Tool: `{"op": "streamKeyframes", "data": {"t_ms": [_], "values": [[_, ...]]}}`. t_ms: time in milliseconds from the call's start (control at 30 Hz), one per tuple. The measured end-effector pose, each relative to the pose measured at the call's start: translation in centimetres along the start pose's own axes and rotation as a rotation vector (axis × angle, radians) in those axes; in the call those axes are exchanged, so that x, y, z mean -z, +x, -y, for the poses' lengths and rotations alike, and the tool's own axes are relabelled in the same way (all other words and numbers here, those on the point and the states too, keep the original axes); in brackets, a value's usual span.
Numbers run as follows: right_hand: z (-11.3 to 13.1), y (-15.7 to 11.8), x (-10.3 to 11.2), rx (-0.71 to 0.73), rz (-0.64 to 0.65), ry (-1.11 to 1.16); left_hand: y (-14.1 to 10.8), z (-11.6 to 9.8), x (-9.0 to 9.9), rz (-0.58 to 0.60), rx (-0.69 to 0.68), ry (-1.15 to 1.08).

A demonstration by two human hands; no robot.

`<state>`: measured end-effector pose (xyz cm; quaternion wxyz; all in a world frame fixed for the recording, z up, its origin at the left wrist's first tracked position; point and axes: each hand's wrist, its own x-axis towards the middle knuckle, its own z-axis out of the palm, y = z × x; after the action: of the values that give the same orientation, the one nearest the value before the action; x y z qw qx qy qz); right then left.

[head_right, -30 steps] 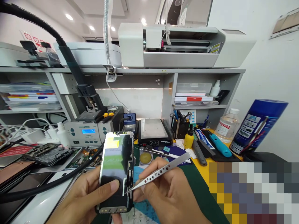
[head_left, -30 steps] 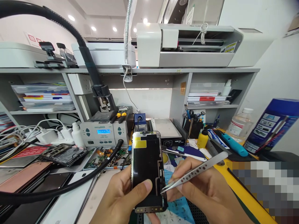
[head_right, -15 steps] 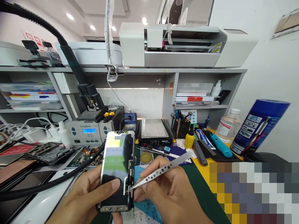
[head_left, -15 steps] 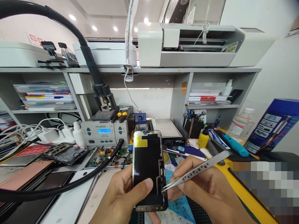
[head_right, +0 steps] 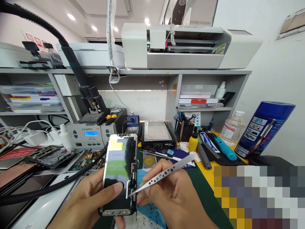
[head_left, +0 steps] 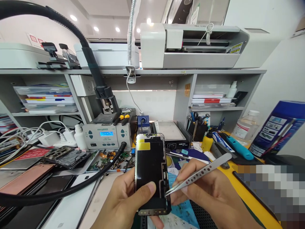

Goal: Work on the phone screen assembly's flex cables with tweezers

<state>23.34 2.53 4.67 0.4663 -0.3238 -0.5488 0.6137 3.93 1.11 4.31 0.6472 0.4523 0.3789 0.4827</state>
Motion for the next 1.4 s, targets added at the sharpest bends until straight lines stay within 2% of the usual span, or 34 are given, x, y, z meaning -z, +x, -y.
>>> {"op": "streamKeyframes", "data": {"t_ms": [233,467,733,967,1267,1400], "values": [[-0.12,-0.07,0.57,-0.002,0.080,-0.090,-0.02,0.30,0.15,0.017,-0.003,0.040],[-0.04,0.03,0.24,0.002,0.052,0.002,-0.13,-0.01,0.23,0.013,0.023,0.045],[-0.17,-0.08,0.41,-0.008,0.082,-0.099,0.11,0.51,0.35,0.032,0.004,0.014],[-0.17,0.17,0.55,0.003,0.089,-0.048,0.00,0.15,0.22,0.019,0.001,0.018],[-0.11,-0.11,0.41,0.003,0.086,-0.152,0.07,0.74,0.59,0.032,-0.018,0.020],[-0.01,-0.14,0.59,-0.015,0.093,-0.108,0.24,0.55,0.45,0.022,-0.025,-0.001]]}}
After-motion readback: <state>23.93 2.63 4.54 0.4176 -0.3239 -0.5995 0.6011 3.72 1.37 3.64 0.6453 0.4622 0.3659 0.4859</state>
